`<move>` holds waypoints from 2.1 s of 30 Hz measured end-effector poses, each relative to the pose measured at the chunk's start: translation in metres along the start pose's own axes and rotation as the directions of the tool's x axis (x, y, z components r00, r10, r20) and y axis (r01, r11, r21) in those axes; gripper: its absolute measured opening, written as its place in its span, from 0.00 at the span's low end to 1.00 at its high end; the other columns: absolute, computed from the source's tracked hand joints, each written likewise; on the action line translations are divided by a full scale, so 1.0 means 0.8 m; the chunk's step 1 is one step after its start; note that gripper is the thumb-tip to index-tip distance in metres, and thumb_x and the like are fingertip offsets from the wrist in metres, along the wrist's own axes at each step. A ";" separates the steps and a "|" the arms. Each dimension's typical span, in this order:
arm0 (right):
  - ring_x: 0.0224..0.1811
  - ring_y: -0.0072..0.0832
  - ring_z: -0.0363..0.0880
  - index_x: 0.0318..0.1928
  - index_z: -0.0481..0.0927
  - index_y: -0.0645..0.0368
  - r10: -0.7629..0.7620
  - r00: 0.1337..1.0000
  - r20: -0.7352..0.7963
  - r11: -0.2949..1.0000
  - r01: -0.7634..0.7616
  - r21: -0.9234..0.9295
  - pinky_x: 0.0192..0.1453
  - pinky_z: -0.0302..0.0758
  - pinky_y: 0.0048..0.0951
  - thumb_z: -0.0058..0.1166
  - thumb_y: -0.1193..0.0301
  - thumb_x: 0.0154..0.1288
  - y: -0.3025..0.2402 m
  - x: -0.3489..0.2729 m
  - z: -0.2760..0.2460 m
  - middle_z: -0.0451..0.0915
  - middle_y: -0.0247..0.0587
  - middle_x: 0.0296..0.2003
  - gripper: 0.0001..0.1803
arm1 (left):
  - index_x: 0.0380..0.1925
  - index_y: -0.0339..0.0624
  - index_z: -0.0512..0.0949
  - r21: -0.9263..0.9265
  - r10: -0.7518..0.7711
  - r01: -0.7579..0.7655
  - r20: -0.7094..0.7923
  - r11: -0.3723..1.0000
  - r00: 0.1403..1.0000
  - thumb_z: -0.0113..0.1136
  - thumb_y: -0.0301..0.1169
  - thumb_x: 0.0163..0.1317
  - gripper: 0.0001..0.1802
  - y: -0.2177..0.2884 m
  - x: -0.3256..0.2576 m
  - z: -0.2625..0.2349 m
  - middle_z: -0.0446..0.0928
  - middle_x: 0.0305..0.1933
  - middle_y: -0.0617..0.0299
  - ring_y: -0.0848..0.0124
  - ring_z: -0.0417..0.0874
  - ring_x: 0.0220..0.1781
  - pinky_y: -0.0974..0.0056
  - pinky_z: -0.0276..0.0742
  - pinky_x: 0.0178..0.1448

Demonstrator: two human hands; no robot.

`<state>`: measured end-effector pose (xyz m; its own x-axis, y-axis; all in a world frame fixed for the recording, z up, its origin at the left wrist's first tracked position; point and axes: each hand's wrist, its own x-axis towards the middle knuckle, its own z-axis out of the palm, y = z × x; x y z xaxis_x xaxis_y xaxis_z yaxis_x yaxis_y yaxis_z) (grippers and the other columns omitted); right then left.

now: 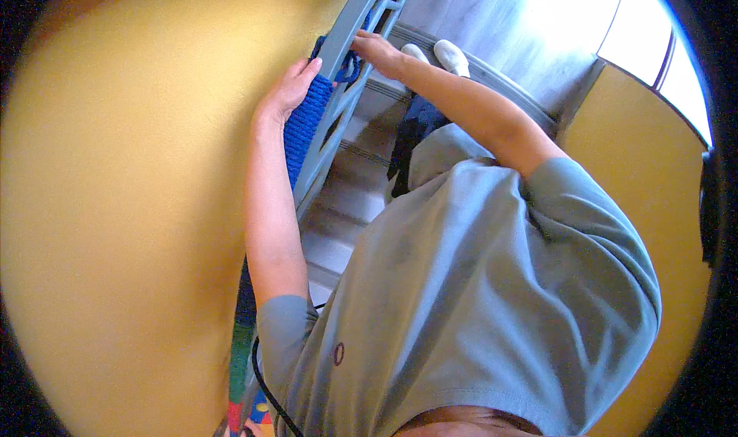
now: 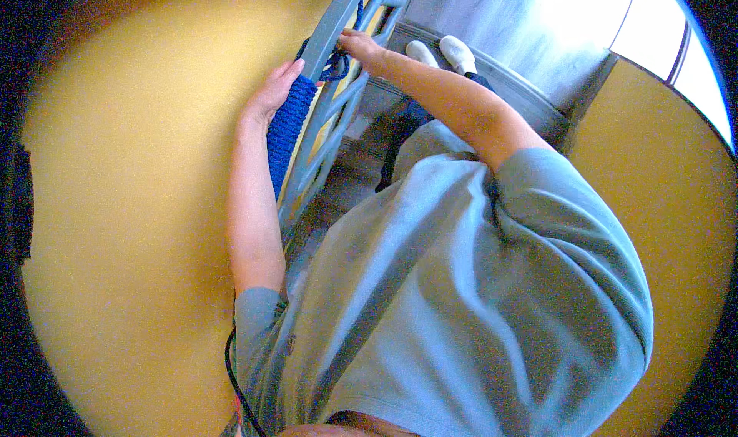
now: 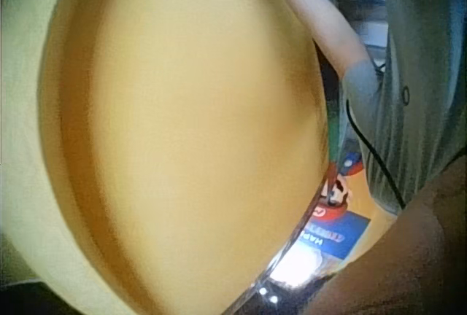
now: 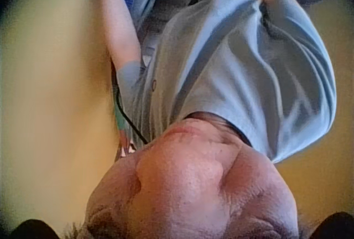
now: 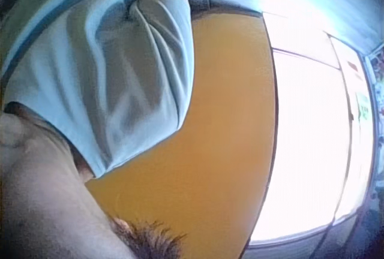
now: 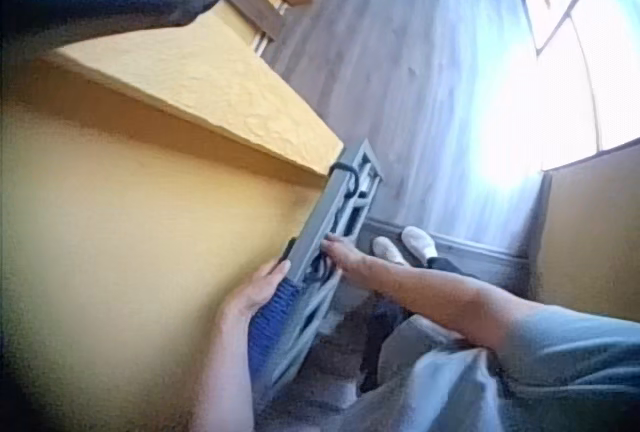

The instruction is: The person ties a blue rope around the side rail of a metal ladder. They repeatedly wrap the rope around the ladder's frame and pull it tight to secure it in place.

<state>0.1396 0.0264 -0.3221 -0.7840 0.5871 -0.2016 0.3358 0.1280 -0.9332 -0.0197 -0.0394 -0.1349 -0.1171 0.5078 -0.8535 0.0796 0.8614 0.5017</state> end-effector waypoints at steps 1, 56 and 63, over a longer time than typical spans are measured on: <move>0.58 0.30 0.69 0.59 0.70 0.58 -0.358 0.912 0.200 0.542 0.377 -0.751 0.64 0.62 0.31 0.44 0.60 0.68 0.004 0.012 0.024 0.73 0.39 0.55 0.23 | 0.51 0.37 0.72 -0.121 -0.092 0.103 0.088 0.987 0.992 0.46 0.47 0.67 0.24 -0.001 -0.002 -0.002 0.81 0.37 0.54 0.70 0.82 0.34 0.64 0.78 0.41; 0.18 0.18 0.64 0.19 0.75 0.57 0.422 0.857 0.296 0.753 -0.513 0.413 0.22 0.61 0.23 0.53 0.56 0.62 -0.227 -0.184 -0.132 0.70 0.28 0.17 0.21 | 0.44 0.37 0.77 0.708 0.249 -0.148 -0.041 0.691 0.968 0.67 0.51 0.47 0.31 0.052 -0.027 0.046 0.80 0.41 0.48 0.58 0.82 0.43 0.59 0.75 0.50; 0.17 0.21 0.72 0.18 0.75 0.58 0.249 0.906 0.342 0.917 -0.334 0.218 0.22 0.68 0.26 0.53 0.53 0.60 -0.221 -0.140 -0.178 0.73 0.33 0.14 0.23 | 0.51 0.34 0.70 0.923 0.632 -0.153 -0.115 0.352 0.766 0.66 0.46 0.50 0.34 0.033 -0.076 0.076 0.79 0.40 0.47 0.54 0.80 0.45 0.56 0.75 0.51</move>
<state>0.2422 0.0518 -0.0922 -0.8054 0.2901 -0.5169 0.4563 -0.2533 -0.8530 0.0501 -0.0480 -0.0779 -0.1530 0.9349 -0.3203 0.9599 0.2176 0.1766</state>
